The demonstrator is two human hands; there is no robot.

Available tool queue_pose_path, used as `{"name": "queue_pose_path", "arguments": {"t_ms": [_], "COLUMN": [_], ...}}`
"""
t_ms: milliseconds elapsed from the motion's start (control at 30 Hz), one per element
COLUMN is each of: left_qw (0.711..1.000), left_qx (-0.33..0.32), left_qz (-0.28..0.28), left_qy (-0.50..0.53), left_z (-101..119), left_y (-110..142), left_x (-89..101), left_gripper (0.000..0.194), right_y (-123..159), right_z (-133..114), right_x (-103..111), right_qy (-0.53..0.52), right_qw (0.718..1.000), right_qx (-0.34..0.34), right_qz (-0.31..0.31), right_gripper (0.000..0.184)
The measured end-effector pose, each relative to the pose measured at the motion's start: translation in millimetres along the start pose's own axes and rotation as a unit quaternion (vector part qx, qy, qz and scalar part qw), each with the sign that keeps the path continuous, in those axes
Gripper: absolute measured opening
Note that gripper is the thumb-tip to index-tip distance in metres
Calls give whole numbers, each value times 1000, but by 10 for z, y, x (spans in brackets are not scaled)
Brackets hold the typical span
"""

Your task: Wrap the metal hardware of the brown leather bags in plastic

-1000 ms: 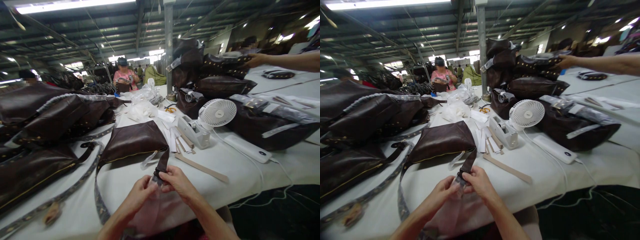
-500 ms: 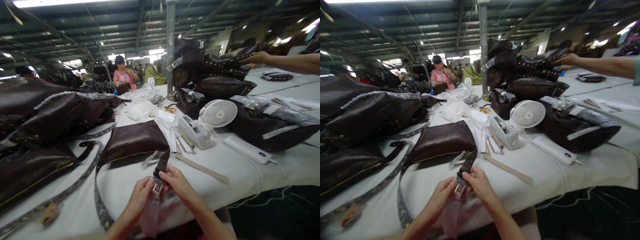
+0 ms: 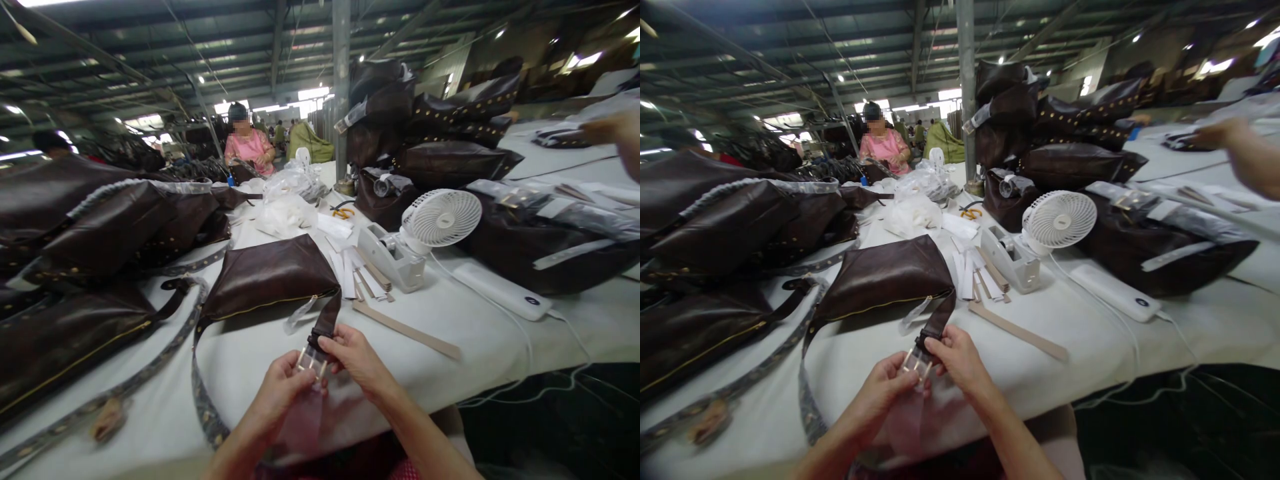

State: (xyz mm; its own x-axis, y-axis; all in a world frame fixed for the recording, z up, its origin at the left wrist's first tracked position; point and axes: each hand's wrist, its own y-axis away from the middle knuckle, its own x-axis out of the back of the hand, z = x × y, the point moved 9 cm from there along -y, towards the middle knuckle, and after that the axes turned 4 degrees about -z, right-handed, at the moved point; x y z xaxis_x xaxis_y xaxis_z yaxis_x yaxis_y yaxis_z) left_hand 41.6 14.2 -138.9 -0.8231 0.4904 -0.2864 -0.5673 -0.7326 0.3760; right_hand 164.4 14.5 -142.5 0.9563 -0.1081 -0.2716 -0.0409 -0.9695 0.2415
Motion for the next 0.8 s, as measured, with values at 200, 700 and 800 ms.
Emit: {"name": "queue_pose_path", "arguments": {"t_ms": [200,700,800], "left_qw": [999,995,997], "left_qx": [-22,-34,-62], "left_qz": [-47,59,48], "left_qy": [8,74,11], "left_z": [67,-106,24], "left_y": [3,-114,-110], "left_x": [-111,11,-21], "left_gripper": [38,46,43], "right_y": [-1,-66,-86], "right_z": [-11,83,104], "right_x": [-11,55,59], "right_qy": [-7,-34,-54], "right_qw": [1000,999,999], "right_qx": [-1,7,-8], "right_qz": [-7,8,2], "right_gripper": [40,31,31]}}
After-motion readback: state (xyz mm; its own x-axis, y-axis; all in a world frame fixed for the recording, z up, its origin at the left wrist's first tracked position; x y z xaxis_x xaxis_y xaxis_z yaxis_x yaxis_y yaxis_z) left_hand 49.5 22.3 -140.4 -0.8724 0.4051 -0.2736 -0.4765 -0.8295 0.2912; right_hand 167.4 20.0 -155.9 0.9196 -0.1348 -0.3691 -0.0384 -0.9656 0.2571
